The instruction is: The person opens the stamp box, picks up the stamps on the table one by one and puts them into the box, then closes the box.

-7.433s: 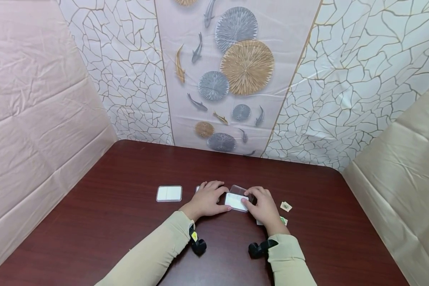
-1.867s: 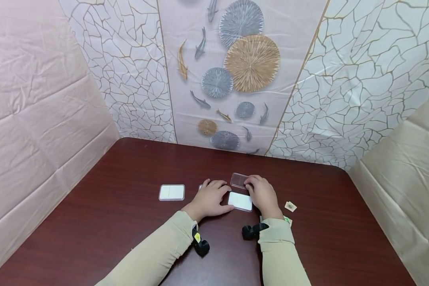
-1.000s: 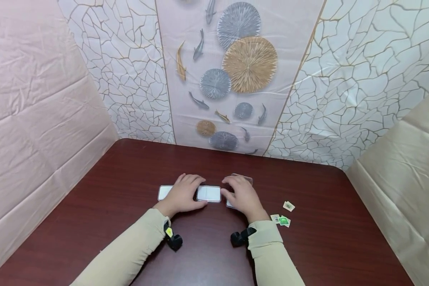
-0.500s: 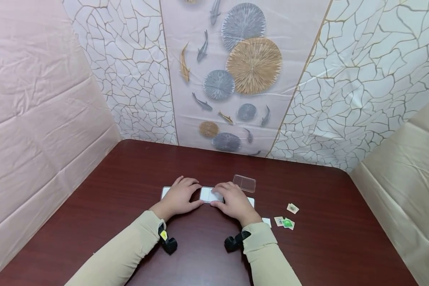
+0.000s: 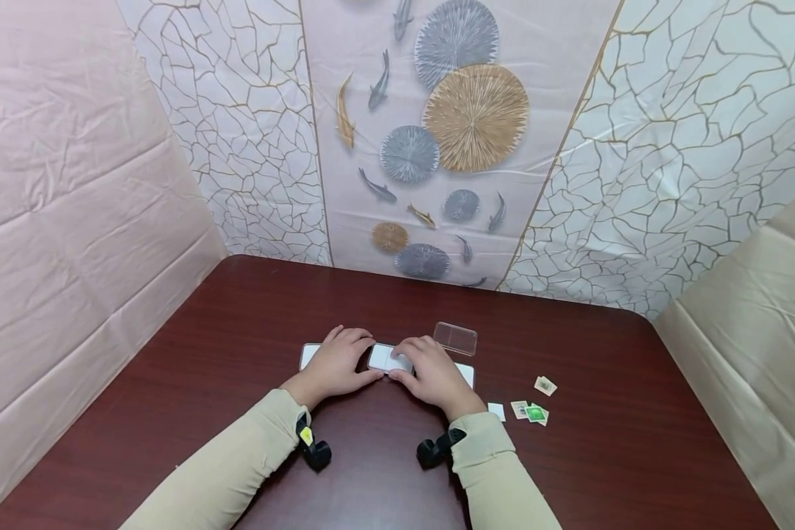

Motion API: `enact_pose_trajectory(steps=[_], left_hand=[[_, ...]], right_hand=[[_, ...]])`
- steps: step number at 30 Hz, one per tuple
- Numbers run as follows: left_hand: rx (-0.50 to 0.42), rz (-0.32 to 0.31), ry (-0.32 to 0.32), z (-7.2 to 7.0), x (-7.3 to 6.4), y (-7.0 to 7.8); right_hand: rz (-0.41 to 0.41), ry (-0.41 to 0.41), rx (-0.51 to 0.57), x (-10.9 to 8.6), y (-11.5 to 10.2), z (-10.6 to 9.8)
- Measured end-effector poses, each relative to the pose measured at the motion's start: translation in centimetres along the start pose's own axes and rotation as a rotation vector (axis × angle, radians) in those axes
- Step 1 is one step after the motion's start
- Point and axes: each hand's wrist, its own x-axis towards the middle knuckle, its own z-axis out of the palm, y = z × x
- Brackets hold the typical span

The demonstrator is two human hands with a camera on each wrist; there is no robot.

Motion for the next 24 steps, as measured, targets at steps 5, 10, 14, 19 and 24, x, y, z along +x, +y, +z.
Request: enact_pose_trajectory(steps=[5,10,14,19,24], left_hand=[[-0.045,-0.010,0.007,-0.13,0.12,0.04],[-0.078,-0.028,-0.001,0.03,0.28,-0.06],[-0.083,-0.041,-0.008,0.24,0.27,-0.14],[-0.107,-0.061,-0.013,0.36,0.32,0.01],[-0.134,-0.087,-0.019,0.20,0.48,0.26]], right_hand=[[-0.008,-0.011,-0.009,0.12,-0.02,0.00],[-0.003,-0.018,-0.012,0.14,-0.08,0.08],[0.001,-0.022,-0.007,0.16,-0.25,0.18],[0.014,-0.026,-0.024,0.23,-0.42,0.21],[0.028,-0.024,-0.041,0.34,-0.33,0.14]])
